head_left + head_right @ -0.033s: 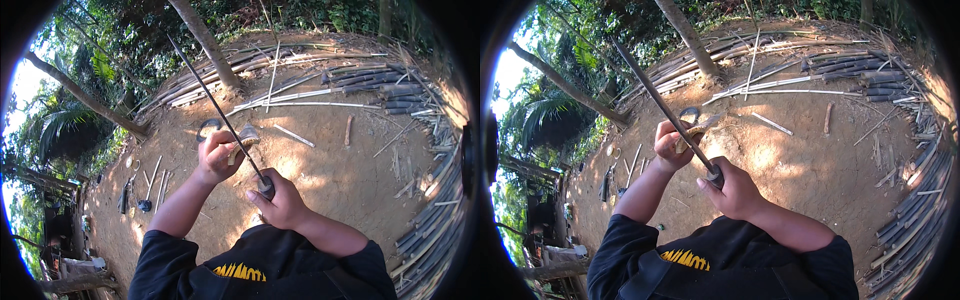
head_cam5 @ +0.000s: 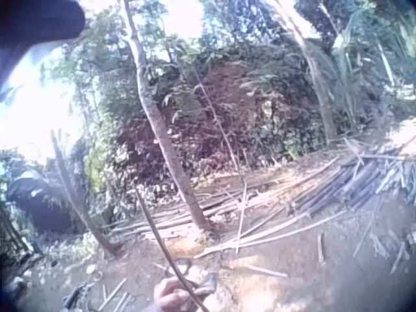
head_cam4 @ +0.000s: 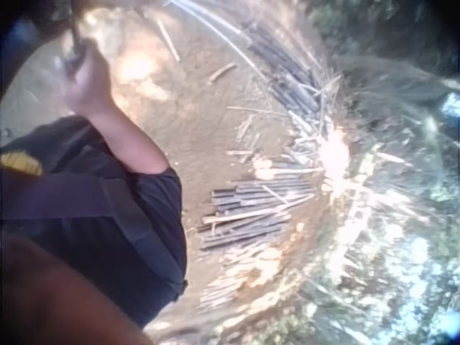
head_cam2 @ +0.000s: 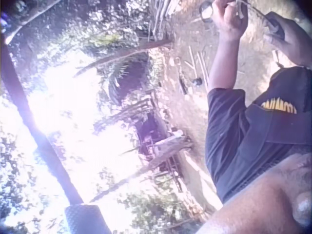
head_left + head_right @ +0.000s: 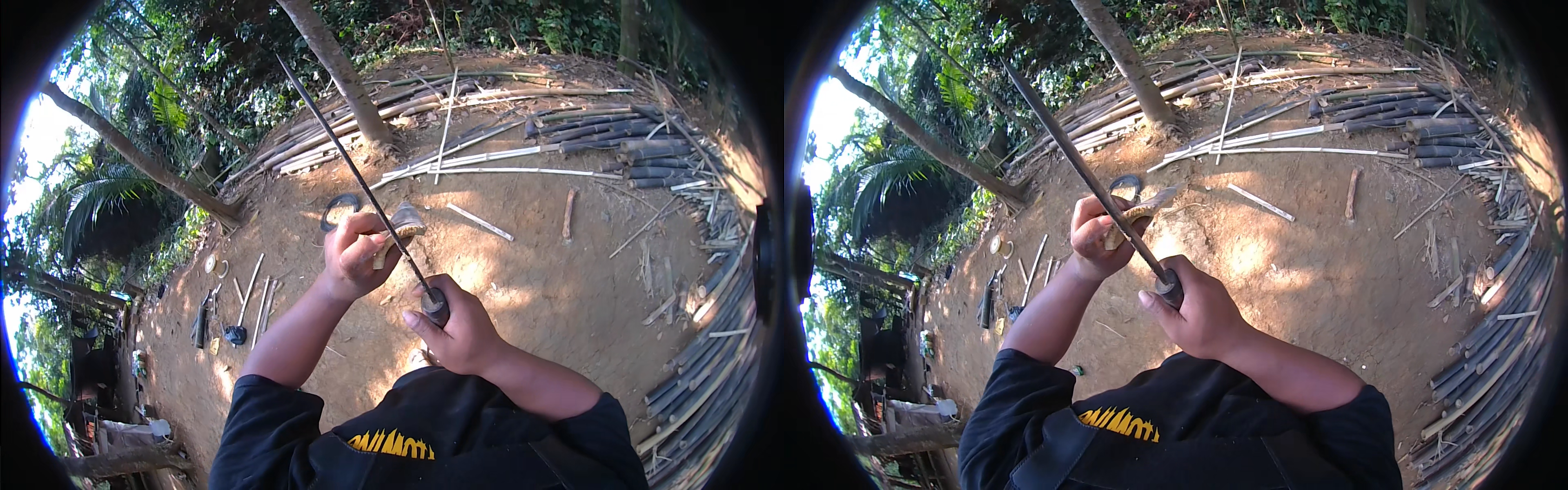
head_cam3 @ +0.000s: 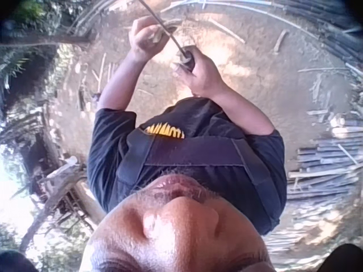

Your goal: The person splits a length of bamboo into thin strips using a large knife and a wooden stick as a mallet.

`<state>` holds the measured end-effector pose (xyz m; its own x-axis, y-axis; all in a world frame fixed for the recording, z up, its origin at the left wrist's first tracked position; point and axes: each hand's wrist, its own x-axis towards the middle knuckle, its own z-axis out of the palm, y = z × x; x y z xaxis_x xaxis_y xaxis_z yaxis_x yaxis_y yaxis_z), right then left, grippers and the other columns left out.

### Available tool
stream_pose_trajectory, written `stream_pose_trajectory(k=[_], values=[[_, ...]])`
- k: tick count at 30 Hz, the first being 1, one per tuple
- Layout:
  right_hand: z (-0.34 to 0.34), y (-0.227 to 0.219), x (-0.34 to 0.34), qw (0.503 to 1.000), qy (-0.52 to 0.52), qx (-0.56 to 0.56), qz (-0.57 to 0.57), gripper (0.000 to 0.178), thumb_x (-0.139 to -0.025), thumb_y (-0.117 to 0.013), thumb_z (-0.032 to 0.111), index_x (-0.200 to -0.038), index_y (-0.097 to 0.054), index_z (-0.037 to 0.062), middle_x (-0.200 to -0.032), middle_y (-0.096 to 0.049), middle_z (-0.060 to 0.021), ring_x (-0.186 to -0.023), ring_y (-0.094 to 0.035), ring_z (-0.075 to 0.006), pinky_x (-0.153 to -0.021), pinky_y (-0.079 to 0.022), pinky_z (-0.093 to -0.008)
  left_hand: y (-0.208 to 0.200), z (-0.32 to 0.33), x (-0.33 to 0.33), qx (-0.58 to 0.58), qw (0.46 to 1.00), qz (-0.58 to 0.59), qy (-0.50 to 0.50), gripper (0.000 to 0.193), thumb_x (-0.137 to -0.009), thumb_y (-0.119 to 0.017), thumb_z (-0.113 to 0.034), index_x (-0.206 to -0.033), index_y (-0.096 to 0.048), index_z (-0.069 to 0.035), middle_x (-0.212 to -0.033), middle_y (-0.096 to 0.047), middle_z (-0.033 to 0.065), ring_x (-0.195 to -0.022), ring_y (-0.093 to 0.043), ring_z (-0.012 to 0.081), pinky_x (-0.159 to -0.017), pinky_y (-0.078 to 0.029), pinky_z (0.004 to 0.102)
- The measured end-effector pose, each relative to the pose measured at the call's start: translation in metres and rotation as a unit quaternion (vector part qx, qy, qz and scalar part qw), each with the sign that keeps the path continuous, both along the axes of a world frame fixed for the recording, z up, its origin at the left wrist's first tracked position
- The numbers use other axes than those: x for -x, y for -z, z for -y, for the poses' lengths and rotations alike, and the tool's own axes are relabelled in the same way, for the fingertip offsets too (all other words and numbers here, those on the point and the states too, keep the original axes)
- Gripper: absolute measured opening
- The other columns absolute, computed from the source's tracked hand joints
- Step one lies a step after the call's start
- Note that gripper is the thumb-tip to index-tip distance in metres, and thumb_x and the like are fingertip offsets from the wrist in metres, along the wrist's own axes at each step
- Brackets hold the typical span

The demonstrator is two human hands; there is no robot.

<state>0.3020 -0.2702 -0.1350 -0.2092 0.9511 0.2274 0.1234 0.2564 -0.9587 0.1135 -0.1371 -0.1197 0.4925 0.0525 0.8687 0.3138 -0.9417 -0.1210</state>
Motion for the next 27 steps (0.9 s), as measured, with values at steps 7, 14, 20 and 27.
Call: stream_pose_trajectory(k=[7,14,20,27], values=[[0.003,0.001,0.002,1.000,0.008,-0.007,0.016,0.037,-0.094,-0.070,0.033,-0.109,-0.054,0.0035,-0.069,-0.056,-0.0077,-0.063,-0.060,-0.0246,-0.062,-0.048,-0.0374,-0.003,0.007,0.007,0.012,1.000,-0.028,-0.010,0.082,-0.069,-0.090,-0.001,-0.132,-0.040,-0.020,-0.102,-0.061,0.0124,-0.084,-0.068,0.0250,-0.063,-0.056,0.0347],[0.009,0.007,0.005,1.000,0.019,-0.018,0.011,0.036,-0.094,-0.071,0.031,-0.112,-0.055,0.0044,-0.066,-0.051,-0.0009,-0.060,-0.049,-0.0118,-0.060,-0.043,-0.0301,0.001,0.010,0.011,0.011,0.999,-0.041,-0.008,0.075,-0.069,-0.091,-0.002,-0.125,-0.045,-0.019,-0.101,-0.059,0.0122,-0.084,-0.068,0.0258,-0.062,-0.057,0.0348],[0.012,0.010,0.009,1.000,0.020,-0.020,0.012,0.038,-0.094,-0.070,0.034,-0.113,-0.054,0.0040,-0.066,-0.053,-0.0026,-0.060,-0.052,-0.0145,-0.062,-0.044,-0.0314,0.004,0.014,0.014,0.022,0.999,-0.039,-0.009,0.061,-0.068,-0.092,-0.003,-0.113,-0.052,-0.015,-0.100,-0.058,0.0116,-0.085,-0.068,0.0266,-0.063,-0.057,0.0347],[0.014,0.012,0.009,0.999,0.028,-0.014,0.017,0.039,-0.094,-0.071,0.034,-0.112,-0.054,0.0041,-0.066,-0.052,-0.0024,-0.060,-0.053,-0.0149,-0.061,-0.044,-0.0313,0.007,0.016,0.013,0.050,0.998,-0.041,-0.017,0.043,-0.067,-0.092,-0.003,-0.098,-0.062,-0.011,-0.100,-0.057,0.0103,-0.085,-0.068,0.0256,-0.065,-0.057,0.0341]])
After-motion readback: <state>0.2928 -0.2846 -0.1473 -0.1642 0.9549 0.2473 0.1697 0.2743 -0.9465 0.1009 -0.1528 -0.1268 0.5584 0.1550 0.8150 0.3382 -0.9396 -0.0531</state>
